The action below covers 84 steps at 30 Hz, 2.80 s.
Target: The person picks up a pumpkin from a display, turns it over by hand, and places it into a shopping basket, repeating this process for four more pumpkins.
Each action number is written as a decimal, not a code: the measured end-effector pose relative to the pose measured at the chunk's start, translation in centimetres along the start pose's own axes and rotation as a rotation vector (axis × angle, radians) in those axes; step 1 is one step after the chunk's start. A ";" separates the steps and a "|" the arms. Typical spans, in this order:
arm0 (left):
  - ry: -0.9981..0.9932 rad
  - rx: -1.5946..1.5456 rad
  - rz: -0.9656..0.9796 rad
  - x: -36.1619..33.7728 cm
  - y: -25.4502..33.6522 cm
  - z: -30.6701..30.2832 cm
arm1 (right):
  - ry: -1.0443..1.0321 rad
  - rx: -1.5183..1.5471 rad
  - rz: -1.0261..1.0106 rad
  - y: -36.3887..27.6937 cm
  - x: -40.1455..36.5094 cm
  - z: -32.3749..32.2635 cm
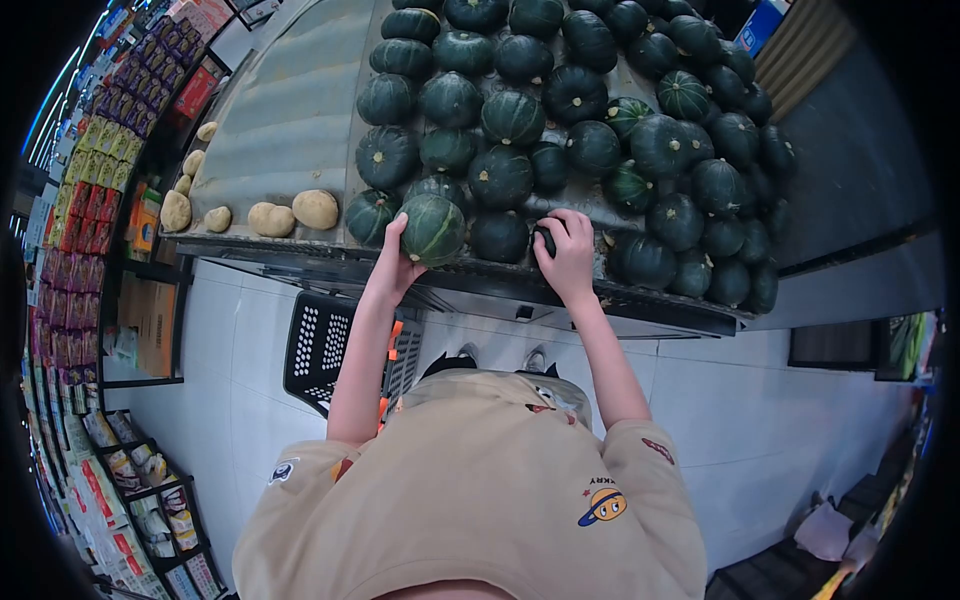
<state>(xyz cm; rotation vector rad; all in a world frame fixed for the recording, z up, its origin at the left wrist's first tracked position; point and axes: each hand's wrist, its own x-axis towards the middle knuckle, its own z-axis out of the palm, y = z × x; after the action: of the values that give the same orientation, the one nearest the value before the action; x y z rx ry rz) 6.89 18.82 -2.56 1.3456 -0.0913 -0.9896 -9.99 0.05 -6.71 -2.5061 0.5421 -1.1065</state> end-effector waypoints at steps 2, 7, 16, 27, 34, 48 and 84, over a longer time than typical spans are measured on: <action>-0.043 -0.108 0.001 -0.2 0.0 0.1 | -0.002 -0.005 0.010 0.0 0.0 0.0; -0.145 -0.295 -0.072 -0.9 0.3 0.0 | -0.013 -0.003 0.005 0.0 -0.1 0.0; -0.411 -0.771 -0.273 -1.1 0.4 1.4 | -0.029 0.051 0.027 -0.4 0.2 -0.4; -0.632 -0.934 -0.375 -2.4 1.3 5.5 | -0.203 0.741 0.214 -5.6 3.3 -3.0; -0.558 -0.797 -0.348 -2.5 0.5 7.0 | -0.255 0.853 0.210 -6.6 4.0 -2.5; -0.377 -0.620 -0.164 -4.2 -2.3 8.9 | -0.370 1.068 0.266 -5.5 2.9 -3.6; 0.339 -0.262 0.739 -22.1 -6.6 -14.1 | -0.795 1.183 0.044 -29.9 -5.0 6.9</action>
<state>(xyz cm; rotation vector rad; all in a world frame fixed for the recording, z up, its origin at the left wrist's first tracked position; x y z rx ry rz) -2.04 44.28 -1.72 1.0869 -0.1788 -0.1400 -1.79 29.36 -0.58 -1.5950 -0.2522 -0.1638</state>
